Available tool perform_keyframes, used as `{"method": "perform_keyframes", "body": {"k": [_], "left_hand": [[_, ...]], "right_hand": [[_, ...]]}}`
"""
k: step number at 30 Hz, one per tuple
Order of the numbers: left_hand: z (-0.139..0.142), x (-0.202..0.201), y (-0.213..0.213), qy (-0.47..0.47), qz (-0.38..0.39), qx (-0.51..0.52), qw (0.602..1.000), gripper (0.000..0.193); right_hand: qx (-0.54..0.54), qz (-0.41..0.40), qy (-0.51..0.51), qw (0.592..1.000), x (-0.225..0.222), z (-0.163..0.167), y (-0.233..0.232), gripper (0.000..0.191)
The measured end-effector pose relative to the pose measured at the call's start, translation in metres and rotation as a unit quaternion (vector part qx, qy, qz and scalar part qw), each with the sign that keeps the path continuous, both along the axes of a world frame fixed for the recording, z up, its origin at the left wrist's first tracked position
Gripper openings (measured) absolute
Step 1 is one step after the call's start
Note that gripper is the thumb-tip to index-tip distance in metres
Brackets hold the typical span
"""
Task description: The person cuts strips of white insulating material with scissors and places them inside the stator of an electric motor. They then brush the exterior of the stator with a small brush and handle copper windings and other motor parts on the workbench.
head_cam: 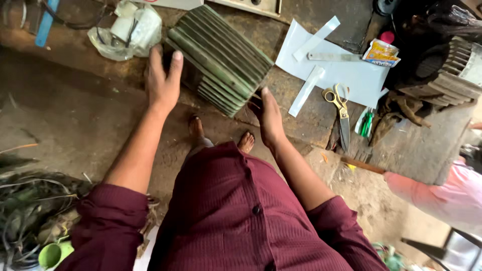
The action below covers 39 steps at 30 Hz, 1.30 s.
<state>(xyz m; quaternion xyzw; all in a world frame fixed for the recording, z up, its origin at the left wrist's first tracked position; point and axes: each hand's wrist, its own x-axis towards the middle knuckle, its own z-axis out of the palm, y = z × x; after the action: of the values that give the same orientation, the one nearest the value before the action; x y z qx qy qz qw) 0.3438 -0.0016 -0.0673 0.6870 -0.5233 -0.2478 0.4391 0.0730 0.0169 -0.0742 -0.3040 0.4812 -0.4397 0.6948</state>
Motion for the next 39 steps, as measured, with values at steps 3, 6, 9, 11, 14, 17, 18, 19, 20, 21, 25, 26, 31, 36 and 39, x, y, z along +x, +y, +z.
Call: {"method": "perform_keyframes", "body": {"k": [3,6,9,11,14,17,18,19,20,21,25,26,31,36,39], "left_hand": [[0.003,0.008,0.018,0.017,-0.016,0.003,1.0,0.074],[0.002,0.026,0.046,0.053,-0.026,0.122,0.991,0.053],[-0.01,0.049,0.059,0.107,-0.103,0.078,0.986,0.035],[-0.024,0.067,0.052,-0.014,-0.147,-0.047,0.988,0.017],[-0.046,0.077,0.033,0.111,-0.091,-0.101,0.984,0.032],[-0.062,0.088,0.019,0.168,-0.103,-0.065,0.978,0.027],[-0.065,0.09,0.017,0.191,-0.105,-0.047,0.975,0.023],[-0.066,0.093,0.014,0.191,-0.11,-0.05,0.974,0.023],[-0.067,0.095,0.013,0.191,-0.116,-0.052,0.973,0.023],[-0.068,0.097,0.013,0.192,-0.123,-0.054,0.972,0.024],[-0.069,0.098,0.012,0.204,-0.126,-0.053,0.969,0.023],[-0.069,0.098,0.012,0.202,-0.123,-0.065,0.969,0.023],[-0.068,0.099,0.012,0.204,-0.16,0.0,0.966,0.021],[-0.063,0.097,0.01,0.186,-0.177,0.011,0.966,0.021],[-0.056,0.094,0.013,0.172,-0.174,-0.02,0.97,0.022]], "right_hand": [[0.083,-0.04,-0.053,0.994,0.019,0.001,-0.009,0.062],[0.03,-0.061,0.089,0.994,0.03,-0.011,-0.022,0.061],[0.049,-0.033,0.092,0.994,0.026,-0.014,-0.049,0.051],[0.049,-0.008,0.061,0.997,0.029,-0.01,-0.07,0.044],[0.08,0.012,0.042,0.996,0.036,-0.001,-0.092,0.039],[0.076,0.069,0.065,0.993,0.055,0.011,-0.101,0.041],[0.068,0.093,0.093,0.989,0.061,0.016,-0.1,0.043],[0.059,0.116,0.121,0.984,0.067,0.018,-0.101,0.044],[0.065,0.126,0.108,0.984,0.072,0.019,-0.102,0.044],[0.072,0.134,0.094,0.984,0.074,0.02,-0.102,0.043],[0.081,0.152,0.114,0.978,0.065,0.018,-0.105,0.045],[0.069,0.164,0.106,0.978,0.06,0.016,-0.106,0.047],[0.092,0.175,0.149,0.969,0.047,0.014,-0.114,0.05],[0.058,0.165,0.135,0.975,0.057,0.021,-0.11,0.051],[0.08,0.094,0.112,0.986,0.07,0.022,-0.102,0.049]]}}
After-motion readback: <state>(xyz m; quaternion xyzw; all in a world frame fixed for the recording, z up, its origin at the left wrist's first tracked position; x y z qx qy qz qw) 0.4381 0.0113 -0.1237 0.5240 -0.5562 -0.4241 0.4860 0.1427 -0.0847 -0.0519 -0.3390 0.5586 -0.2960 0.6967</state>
